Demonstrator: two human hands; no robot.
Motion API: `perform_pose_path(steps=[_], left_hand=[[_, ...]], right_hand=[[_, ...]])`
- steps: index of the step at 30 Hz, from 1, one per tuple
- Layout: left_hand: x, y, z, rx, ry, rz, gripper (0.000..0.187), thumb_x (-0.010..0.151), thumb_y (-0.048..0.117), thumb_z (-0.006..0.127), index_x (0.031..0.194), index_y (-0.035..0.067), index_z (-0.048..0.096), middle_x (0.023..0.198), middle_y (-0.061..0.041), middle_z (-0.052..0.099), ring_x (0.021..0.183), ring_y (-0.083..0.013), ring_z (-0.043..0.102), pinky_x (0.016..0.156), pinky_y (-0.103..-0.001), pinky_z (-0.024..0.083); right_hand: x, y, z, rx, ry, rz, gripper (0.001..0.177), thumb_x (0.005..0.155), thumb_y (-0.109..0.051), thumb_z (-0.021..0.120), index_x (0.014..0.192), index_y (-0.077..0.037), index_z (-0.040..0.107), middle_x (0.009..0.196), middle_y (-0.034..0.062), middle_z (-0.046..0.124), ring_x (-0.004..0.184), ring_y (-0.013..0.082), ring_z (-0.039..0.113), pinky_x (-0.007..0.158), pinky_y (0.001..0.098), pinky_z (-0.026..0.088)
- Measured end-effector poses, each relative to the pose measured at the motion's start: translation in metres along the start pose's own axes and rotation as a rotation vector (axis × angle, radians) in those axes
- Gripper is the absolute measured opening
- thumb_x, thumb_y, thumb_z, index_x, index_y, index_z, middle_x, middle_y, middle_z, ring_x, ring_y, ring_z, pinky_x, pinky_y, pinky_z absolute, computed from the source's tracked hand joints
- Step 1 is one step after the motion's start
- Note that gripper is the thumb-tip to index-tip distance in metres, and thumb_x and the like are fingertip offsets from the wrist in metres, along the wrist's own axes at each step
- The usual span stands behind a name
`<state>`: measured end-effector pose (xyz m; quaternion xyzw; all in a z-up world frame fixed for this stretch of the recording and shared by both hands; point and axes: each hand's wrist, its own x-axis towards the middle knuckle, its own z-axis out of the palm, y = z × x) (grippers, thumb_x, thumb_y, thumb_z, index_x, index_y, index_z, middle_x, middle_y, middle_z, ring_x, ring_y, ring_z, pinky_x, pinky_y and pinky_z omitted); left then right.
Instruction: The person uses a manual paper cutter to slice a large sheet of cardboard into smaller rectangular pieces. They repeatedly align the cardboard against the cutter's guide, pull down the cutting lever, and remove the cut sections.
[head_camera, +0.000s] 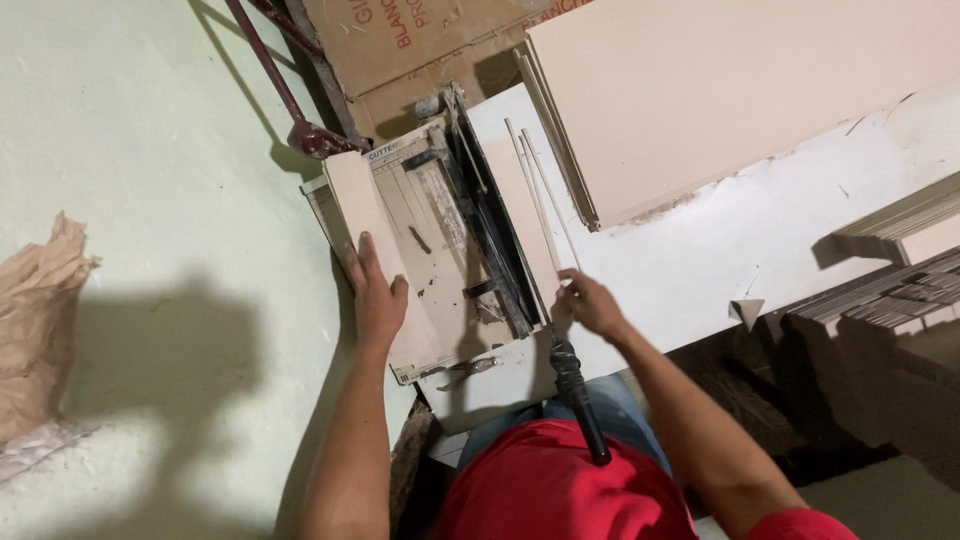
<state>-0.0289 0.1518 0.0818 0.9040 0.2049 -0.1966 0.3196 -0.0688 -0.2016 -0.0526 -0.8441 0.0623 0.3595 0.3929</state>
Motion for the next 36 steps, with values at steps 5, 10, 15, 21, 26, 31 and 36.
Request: perform_pose_path(steps=[5,10,15,21,26,31,36], left_hand=[[-0.002,-0.008,0.009,0.146,0.120,0.004,0.090,0.094,0.035,0.063,0.166,0.021,0.011,0.166,-0.026,0.000,0.153,-0.0506,0.009,0.120,-0.071,0.016],[-0.009,0.028,0.017,0.404,0.171,0.204,0.073,0.096,0.031,0.064,0.160,0.026,0.031,0.166,-0.021,0.017,0.154,-0.0443,0.012,0.120,-0.067,0.013],[-0.008,0.047,0.052,0.428,0.094,0.390,0.051,0.099,0.032,0.062,0.148,0.024,0.051,0.162,-0.013,0.032,0.152,-0.0357,0.025,0.119,-0.059,0.026],[0.011,0.072,0.100,0.327,-0.238,0.193,0.088,0.097,0.042,0.066,0.165,0.026,0.012,0.165,-0.023,0.019,0.154,-0.0446,0.013,0.118,-0.064,0.027],[0.026,0.078,0.141,0.549,-0.290,0.094,0.115,0.084,0.038,0.082,0.165,0.015,0.003,0.165,-0.031,-0.005,0.153,-0.0500,0.000,0.113,-0.076,0.020],[0.021,0.089,0.127,0.567,-0.296,0.082,0.116,0.081,0.036,0.083,0.165,0.013,0.005,0.166,-0.030,-0.004,0.154,-0.0487,0.000,0.109,-0.080,0.020],[0.026,0.086,0.132,0.640,-0.332,0.081,0.109,0.087,0.037,0.077,0.165,0.012,0.005,0.165,-0.031,-0.005,0.153,-0.0488,0.000,0.108,-0.081,0.019]], right_hand=[[-0.004,-0.043,0.009,-0.101,0.008,0.045,0.035,0.104,-0.025,0.052,0.138,-0.023,0.057,0.099,0.0102,0.078,0.093,0.0342,0.075,0.086,0.0511,0.056],[0.014,-0.070,0.004,-0.237,0.075,-0.018,0.038,0.103,-0.021,0.052,0.140,-0.025,0.060,0.099,0.0074,0.078,0.093,0.0310,0.075,0.085,0.0452,0.059],[0.029,-0.062,0.012,-0.248,0.230,-0.240,0.039,0.102,-0.017,0.054,0.141,-0.020,0.052,0.101,0.0147,0.074,0.093,0.0375,0.074,0.080,0.0538,0.059],[0.038,-0.072,-0.006,-0.244,-0.062,-0.194,0.057,0.099,-0.006,0.040,0.156,-0.013,0.045,0.132,0.0193,0.060,0.116,0.0421,0.066,0.096,0.0523,0.056],[0.048,-0.051,0.001,-0.173,-0.064,-0.222,0.055,0.100,-0.008,0.045,0.155,-0.011,0.046,0.128,0.0230,0.063,0.116,0.0447,0.065,0.097,0.0566,0.054],[0.000,-0.067,-0.027,-0.169,-0.037,-0.086,0.050,0.102,-0.025,0.048,0.151,-0.016,0.052,0.124,0.0127,0.072,0.115,0.0381,0.067,0.100,0.0523,0.053],[-0.154,-0.179,-0.071,-0.315,-0.025,0.068,0.065,0.095,-0.034,0.045,0.158,-0.023,0.033,0.099,0.0191,0.079,0.091,0.0480,0.074,0.082,0.0600,0.057]])
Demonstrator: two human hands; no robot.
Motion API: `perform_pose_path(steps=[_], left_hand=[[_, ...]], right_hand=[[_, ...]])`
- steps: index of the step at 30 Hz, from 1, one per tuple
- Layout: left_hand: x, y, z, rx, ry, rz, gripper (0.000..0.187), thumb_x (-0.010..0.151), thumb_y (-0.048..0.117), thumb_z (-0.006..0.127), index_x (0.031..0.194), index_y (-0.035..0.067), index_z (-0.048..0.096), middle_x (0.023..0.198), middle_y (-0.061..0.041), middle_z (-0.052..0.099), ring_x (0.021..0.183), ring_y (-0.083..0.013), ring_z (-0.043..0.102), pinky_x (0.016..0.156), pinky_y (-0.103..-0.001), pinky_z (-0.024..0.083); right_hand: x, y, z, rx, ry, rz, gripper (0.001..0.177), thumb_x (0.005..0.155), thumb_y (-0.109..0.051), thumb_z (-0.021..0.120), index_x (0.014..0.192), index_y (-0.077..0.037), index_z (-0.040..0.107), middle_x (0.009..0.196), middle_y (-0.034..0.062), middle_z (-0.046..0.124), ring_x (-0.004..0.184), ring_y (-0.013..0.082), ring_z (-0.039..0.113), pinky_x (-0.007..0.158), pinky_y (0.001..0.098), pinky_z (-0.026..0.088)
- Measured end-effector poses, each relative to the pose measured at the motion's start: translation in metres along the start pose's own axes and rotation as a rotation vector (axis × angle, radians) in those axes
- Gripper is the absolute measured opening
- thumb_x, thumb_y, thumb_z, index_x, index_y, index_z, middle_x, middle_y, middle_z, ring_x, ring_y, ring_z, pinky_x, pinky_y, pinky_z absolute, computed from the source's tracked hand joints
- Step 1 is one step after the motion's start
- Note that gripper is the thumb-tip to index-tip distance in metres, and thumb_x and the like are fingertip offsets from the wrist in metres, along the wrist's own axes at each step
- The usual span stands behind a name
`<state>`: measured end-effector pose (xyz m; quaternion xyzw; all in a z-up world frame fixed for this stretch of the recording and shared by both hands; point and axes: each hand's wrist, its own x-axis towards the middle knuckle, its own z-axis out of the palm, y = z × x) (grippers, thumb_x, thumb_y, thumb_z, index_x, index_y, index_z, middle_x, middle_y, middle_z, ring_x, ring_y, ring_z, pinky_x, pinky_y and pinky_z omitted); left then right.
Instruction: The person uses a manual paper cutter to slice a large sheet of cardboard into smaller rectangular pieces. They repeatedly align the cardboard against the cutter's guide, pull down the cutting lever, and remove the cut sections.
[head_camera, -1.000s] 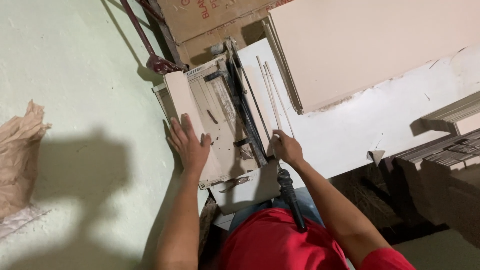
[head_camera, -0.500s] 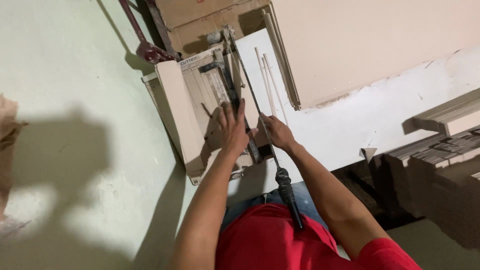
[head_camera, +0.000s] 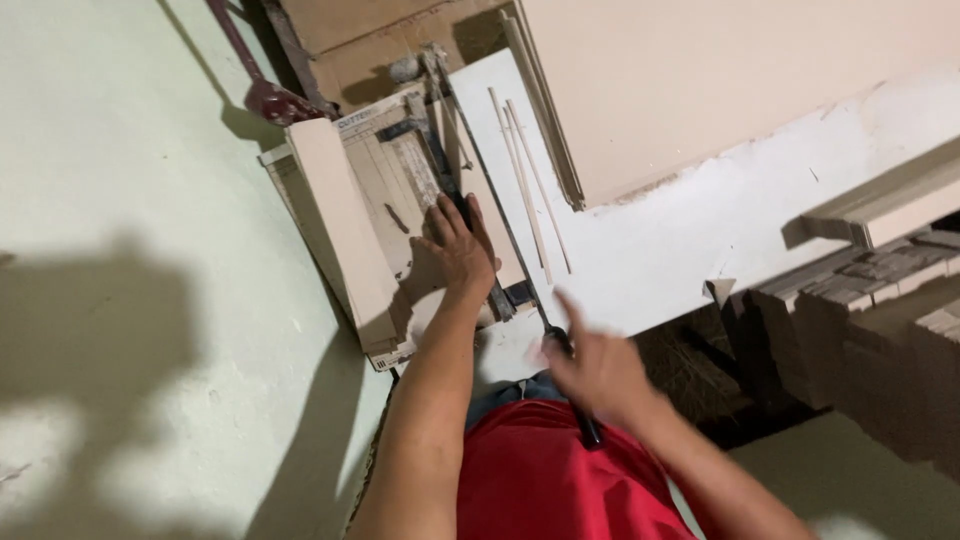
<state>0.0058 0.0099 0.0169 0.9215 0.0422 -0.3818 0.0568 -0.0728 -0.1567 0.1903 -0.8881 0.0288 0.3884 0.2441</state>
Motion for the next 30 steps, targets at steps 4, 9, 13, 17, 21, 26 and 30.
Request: perform_pose_path(steps=[4,9,13,17,21,26,30], left_hand=[[-0.004,0.008,-0.012,0.008,-0.083,-0.022,0.113,0.086,0.037,0.077,0.165,0.012,0.000,0.165,-0.031,-0.012,0.153,-0.0503,-0.007,0.107,-0.084,0.013],[0.012,0.004,0.008,-0.145,-0.062,-0.025,0.116,0.084,0.024,0.081,0.165,0.013,-0.002,0.164,-0.031,-0.017,0.153,-0.0513,-0.013,0.109,-0.084,0.010],[0.016,0.003,0.019,-0.127,-0.022,-0.026,0.122,0.079,0.029,0.086,0.165,0.014,0.000,0.164,-0.032,-0.015,0.153,-0.0507,-0.011,0.109,-0.083,0.009],[0.010,-0.005,0.018,-0.158,0.009,0.018,0.117,0.083,0.028,0.084,0.164,0.011,0.000,0.164,-0.032,-0.017,0.152,-0.0504,-0.013,0.111,-0.082,0.003],[-0.043,0.011,-0.037,0.121,0.023,0.118,0.080,0.098,0.041,0.064,0.164,0.020,0.023,0.168,-0.024,-0.006,0.153,-0.0466,-0.009,0.116,-0.073,0.003],[-0.058,0.022,-0.037,-0.206,0.102,0.288,0.062,0.108,0.058,0.020,0.132,0.016,0.058,0.133,-0.012,0.060,0.116,-0.0243,0.056,0.099,-0.039,0.033],[-0.021,-0.030,0.061,0.179,0.311,0.634,0.026,0.104,0.031,0.045,0.095,0.021,0.067,0.118,-0.004,0.060,0.104,-0.0254,0.055,0.084,-0.040,0.039]], right_hand=[[-0.021,-0.004,0.024,-0.036,-0.155,0.105,0.086,0.089,-0.056,0.058,0.158,-0.020,0.024,0.085,0.0256,0.077,0.080,0.0469,0.076,0.074,0.0546,0.060],[0.035,0.082,0.138,-0.099,0.022,0.043,0.058,0.093,-0.033,0.059,0.143,-0.017,0.034,0.080,0.0180,0.077,0.072,0.0384,0.077,0.067,0.0493,0.061],[0.052,0.106,0.152,-0.116,0.007,0.023,0.059,0.095,-0.026,0.057,0.145,-0.019,0.028,0.090,0.0209,0.077,0.080,0.0421,0.077,0.073,0.0531,0.060],[-0.021,0.023,0.036,0.190,-0.099,0.034,0.072,0.094,-0.055,0.058,0.150,-0.019,0.029,0.082,0.0244,0.076,0.082,0.0471,0.076,0.076,0.0554,0.058],[-0.055,-0.016,-0.030,0.306,-0.145,0.038,0.080,0.094,-0.062,0.048,0.157,-0.018,0.026,0.079,0.0242,0.077,0.080,0.0474,0.075,0.076,0.0561,0.057],[-0.056,0.000,-0.031,0.328,-0.222,-0.070,0.070,0.101,-0.055,0.037,0.158,-0.017,0.029,0.085,0.0226,0.078,0.080,0.0452,0.076,0.079,0.0575,0.057],[-0.046,0.044,-0.007,0.366,-0.215,-0.044,0.066,0.101,-0.057,0.039,0.156,-0.021,0.033,0.091,0.0222,0.078,0.078,0.0408,0.077,0.079,0.0536,0.058]])
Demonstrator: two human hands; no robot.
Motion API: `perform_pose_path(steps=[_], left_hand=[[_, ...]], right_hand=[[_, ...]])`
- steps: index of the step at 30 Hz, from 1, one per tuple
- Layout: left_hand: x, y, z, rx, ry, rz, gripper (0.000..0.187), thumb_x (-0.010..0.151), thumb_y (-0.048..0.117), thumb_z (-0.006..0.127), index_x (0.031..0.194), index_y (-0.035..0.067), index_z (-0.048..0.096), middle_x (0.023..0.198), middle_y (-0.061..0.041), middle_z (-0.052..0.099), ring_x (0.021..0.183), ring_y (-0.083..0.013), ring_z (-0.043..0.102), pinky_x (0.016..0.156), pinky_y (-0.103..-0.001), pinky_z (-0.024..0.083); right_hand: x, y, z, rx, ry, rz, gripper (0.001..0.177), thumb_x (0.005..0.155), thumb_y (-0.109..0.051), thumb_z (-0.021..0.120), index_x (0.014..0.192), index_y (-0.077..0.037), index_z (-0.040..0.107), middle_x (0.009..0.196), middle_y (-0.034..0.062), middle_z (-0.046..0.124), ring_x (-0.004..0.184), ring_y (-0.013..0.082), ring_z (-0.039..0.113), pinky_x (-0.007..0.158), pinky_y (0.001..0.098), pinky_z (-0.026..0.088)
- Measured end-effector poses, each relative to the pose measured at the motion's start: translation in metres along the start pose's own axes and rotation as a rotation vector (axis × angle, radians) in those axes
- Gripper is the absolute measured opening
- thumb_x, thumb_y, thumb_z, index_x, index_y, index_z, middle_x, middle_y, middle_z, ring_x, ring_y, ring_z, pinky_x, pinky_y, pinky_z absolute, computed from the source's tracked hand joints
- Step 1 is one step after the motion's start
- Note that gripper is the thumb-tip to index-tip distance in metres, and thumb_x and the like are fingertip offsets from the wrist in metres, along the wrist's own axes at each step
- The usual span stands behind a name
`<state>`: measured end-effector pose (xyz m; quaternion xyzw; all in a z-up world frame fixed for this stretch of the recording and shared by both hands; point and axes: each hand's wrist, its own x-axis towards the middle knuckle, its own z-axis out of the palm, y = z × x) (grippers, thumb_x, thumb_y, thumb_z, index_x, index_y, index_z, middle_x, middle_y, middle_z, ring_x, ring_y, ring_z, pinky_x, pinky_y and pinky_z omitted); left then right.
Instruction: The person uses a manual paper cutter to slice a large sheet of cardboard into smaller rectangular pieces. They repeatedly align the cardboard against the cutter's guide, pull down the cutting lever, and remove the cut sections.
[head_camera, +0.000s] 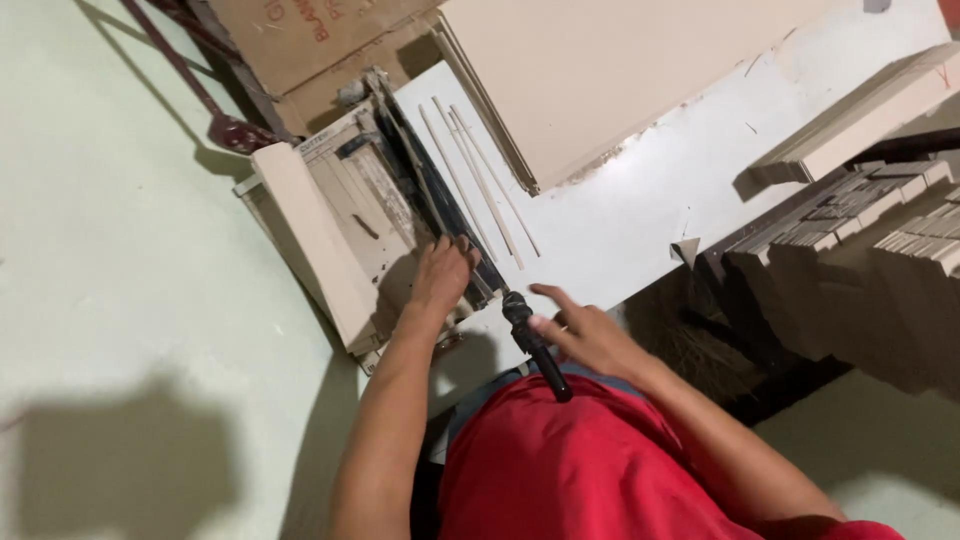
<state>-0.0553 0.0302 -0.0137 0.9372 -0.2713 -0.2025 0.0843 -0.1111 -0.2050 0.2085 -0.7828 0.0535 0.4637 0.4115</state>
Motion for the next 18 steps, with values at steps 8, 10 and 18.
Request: perform_pose_path(steps=[8,10,18], left_hand=[[-0.079,-0.003,-0.099,-0.420,0.171,-0.136,0.012,0.094,0.023,0.065,0.100,0.033,0.063,0.115,0.017,0.062,0.118,-0.0163,0.050,0.096,-0.036,0.041],[-0.086,0.001,-0.116,-0.424,0.193,-0.142,0.009,0.095,0.026,0.064,0.099,0.034,0.064,0.115,0.017,0.063,0.118,-0.0166,0.051,0.097,-0.037,0.041],[-0.104,0.002,-0.196,-0.999,0.746,-0.393,0.015,0.094,0.023,0.075,0.103,0.013,0.068,0.097,-0.007,0.072,0.098,-0.0222,0.067,0.092,-0.034,0.051]], right_hand=[[0.024,0.127,-0.010,0.103,0.229,0.177,0.065,0.103,-0.059,0.046,0.150,-0.014,0.047,0.097,0.0242,0.079,0.083,0.0388,0.079,0.072,0.0465,0.062],[0.026,0.152,-0.012,0.062,0.237,0.220,0.063,0.104,-0.058,0.046,0.150,-0.015,0.049,0.097,0.0213,0.080,0.085,0.0378,0.079,0.077,0.0481,0.061],[0.009,0.270,-0.001,0.018,0.355,0.347,0.069,0.105,-0.063,0.049,0.148,-0.010,0.059,0.136,0.0266,0.067,0.129,0.0485,0.060,0.106,0.0605,0.047]])
